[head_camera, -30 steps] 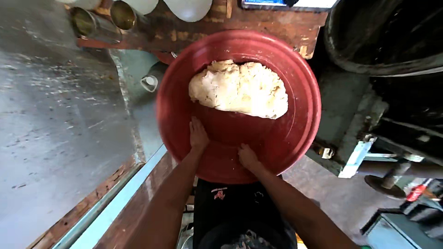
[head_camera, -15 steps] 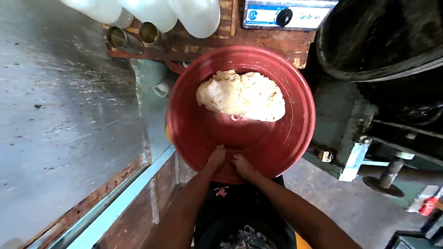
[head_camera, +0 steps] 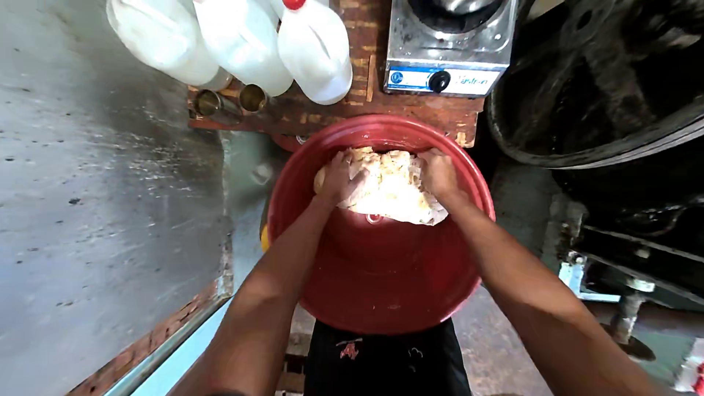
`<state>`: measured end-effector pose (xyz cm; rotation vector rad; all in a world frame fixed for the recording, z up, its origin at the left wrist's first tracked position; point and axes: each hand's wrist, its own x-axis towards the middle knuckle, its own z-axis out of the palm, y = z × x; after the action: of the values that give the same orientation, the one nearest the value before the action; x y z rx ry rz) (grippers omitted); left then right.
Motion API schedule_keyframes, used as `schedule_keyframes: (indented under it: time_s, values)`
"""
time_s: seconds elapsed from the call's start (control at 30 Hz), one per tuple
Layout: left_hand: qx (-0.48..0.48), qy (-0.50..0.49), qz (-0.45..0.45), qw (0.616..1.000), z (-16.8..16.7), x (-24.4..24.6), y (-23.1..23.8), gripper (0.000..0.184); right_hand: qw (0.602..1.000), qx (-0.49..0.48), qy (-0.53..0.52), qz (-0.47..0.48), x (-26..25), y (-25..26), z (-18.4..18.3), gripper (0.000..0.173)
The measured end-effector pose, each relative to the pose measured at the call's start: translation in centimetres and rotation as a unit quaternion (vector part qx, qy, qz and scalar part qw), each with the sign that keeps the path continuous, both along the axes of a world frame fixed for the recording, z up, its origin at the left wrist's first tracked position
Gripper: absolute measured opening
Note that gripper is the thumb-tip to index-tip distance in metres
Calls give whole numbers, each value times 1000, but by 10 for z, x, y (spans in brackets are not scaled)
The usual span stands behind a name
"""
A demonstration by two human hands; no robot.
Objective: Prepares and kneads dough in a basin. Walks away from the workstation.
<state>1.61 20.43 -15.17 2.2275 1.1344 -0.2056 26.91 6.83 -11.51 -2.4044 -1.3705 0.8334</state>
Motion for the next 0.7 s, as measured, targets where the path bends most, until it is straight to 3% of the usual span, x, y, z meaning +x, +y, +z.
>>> schedule_keyframes:
  time_s: [0.07,0.13,0.23,0.33,0.43,0.5,0.6,0.7]
  values:
    - [-20,39,0,999,-18,18,10,105,997,-47,14,-61,-20,23,-38,45]
    - [-23,29,-19,999,-26,17,2,112,994,-44,47,-87,-43,16,-57,57]
    - [-38,10,-57,998,-7,-15,-44,118,987,-65,140,-44,-61,-31,-35,78]
    - [-65,83,-54,993,28,-23,-98,118,986,-118,112,31,-97,-68,9,89]
    - [-97,214,-80,969,35,-21,-148,80,962,-239,70,111,-151,-73,19,66]
    - [-113,265,-95,953,14,-21,-167,69,939,-309,71,134,-174,-67,-2,46]
    - [-155,269,-114,944,-30,-29,-159,62,908,-374,99,159,-177,-49,-49,37]
    - [-173,218,-151,948,-58,-48,-138,50,878,-377,151,253,-158,-33,-76,31]
